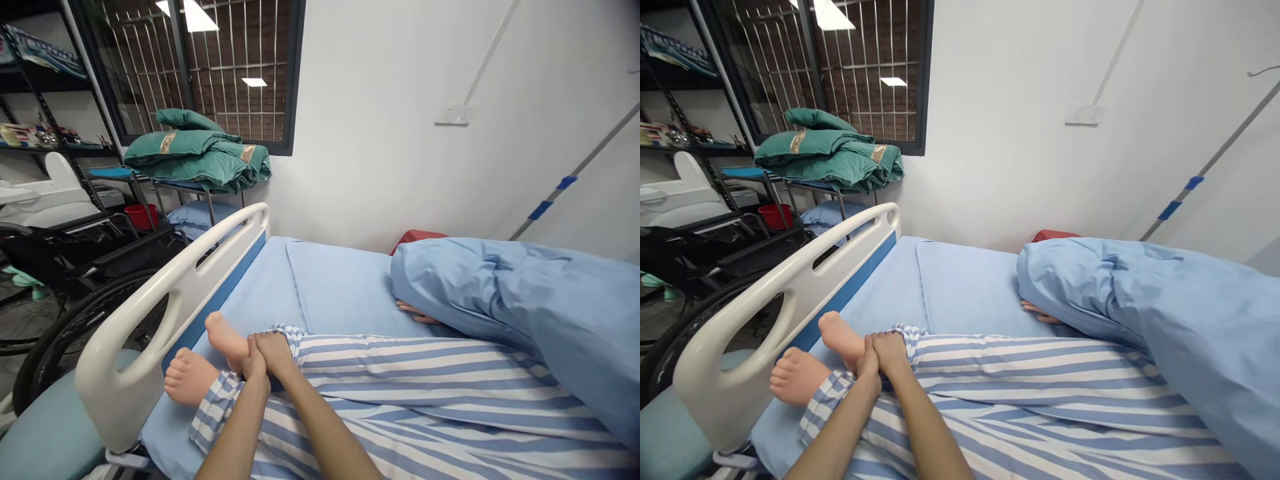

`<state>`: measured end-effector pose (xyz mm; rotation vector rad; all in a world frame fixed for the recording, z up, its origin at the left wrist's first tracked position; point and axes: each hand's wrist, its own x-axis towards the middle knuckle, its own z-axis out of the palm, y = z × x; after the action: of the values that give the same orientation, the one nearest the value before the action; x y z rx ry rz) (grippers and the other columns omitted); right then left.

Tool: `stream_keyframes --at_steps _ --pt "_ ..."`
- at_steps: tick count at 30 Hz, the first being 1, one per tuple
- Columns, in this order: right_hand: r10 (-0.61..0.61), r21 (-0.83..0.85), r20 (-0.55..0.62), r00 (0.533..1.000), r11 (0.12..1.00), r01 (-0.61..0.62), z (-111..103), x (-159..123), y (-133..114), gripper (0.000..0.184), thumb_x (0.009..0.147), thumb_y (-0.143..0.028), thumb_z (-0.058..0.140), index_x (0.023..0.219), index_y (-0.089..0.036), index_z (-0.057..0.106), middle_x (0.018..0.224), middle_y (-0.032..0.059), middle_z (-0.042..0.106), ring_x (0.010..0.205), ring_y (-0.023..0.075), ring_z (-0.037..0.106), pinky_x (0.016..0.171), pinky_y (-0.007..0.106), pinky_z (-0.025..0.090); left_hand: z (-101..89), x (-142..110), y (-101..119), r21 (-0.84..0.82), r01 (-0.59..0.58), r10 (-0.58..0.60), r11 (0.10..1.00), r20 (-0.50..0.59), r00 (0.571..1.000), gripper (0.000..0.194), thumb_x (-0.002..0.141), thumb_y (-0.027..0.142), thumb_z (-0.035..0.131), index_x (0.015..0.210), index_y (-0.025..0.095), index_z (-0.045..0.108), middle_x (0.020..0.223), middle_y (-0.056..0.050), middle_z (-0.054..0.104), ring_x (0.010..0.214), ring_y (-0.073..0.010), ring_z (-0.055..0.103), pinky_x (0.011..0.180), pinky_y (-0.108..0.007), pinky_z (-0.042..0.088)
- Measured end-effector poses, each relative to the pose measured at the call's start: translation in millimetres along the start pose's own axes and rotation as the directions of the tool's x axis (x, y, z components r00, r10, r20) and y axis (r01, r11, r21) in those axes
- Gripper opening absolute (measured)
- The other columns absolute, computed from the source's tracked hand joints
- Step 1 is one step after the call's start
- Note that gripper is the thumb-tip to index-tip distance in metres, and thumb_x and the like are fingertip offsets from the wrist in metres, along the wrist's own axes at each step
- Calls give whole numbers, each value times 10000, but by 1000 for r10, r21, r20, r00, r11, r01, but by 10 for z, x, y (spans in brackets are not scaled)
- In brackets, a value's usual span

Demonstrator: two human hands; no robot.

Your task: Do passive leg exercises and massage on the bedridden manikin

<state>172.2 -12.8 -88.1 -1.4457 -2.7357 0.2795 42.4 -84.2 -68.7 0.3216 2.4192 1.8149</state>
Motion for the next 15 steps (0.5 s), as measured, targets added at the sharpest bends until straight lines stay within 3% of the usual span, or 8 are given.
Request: stream_keyframes --at_steps 2,4,10,13,15 --pt "37 -6 -53 998 999 -38 30 -50 -60 270 880 -158 376 1083 -187 551 1051 77 628 964 206 565 817 330 395 -28 -6 76 140 -122 138 983 -109 984 330 850 409 193 583 216 166 682 -74 431 1072 -327 451 636 -397 418" --pt "82 -5 -95 992 997 -83 32 -95 -118 266 890 -175 373 1086 -185 554 1064 89 614 1001 217 539 853 351 372 -67 -26 140 232 -181 209 956 -100 973 314 856 361 180 585 207 146 621 -59 366 1025 -314 472 654 -395 403" --pt "135 15 -133 982 991 -134 -88 -189 -195 272 899 -228 364 1075 -239 572 1057 81 625 1009 216 542 858 367 369 -207 -108 276 179 -284 297 942 -51 953 310 854 343 222 588 207 139 559 -1 177 850 -270 515 556 -337 336" --pt "141 19 -106 984 990 -140 -143 -173 -194 282 892 -216 362 1055 -243 591 1012 83 653 1001 217 564 839 366 386 -237 -139 334 121 -250 257 961 -47 965 327 850 369 245 587 206 139 571 9 165 840 -258 516 542 -328 327" --pt "151 15 -72 986 989 -150 -169 -139 -191 287 876 -190 371 1031 -224 610 992 99 666 987 227 584 826 378 400 -243 -139 361 3 -119 119 993 51 992 342 835 410 276 585 212 153 567 7 198 813 -248 525 513 -314 336"
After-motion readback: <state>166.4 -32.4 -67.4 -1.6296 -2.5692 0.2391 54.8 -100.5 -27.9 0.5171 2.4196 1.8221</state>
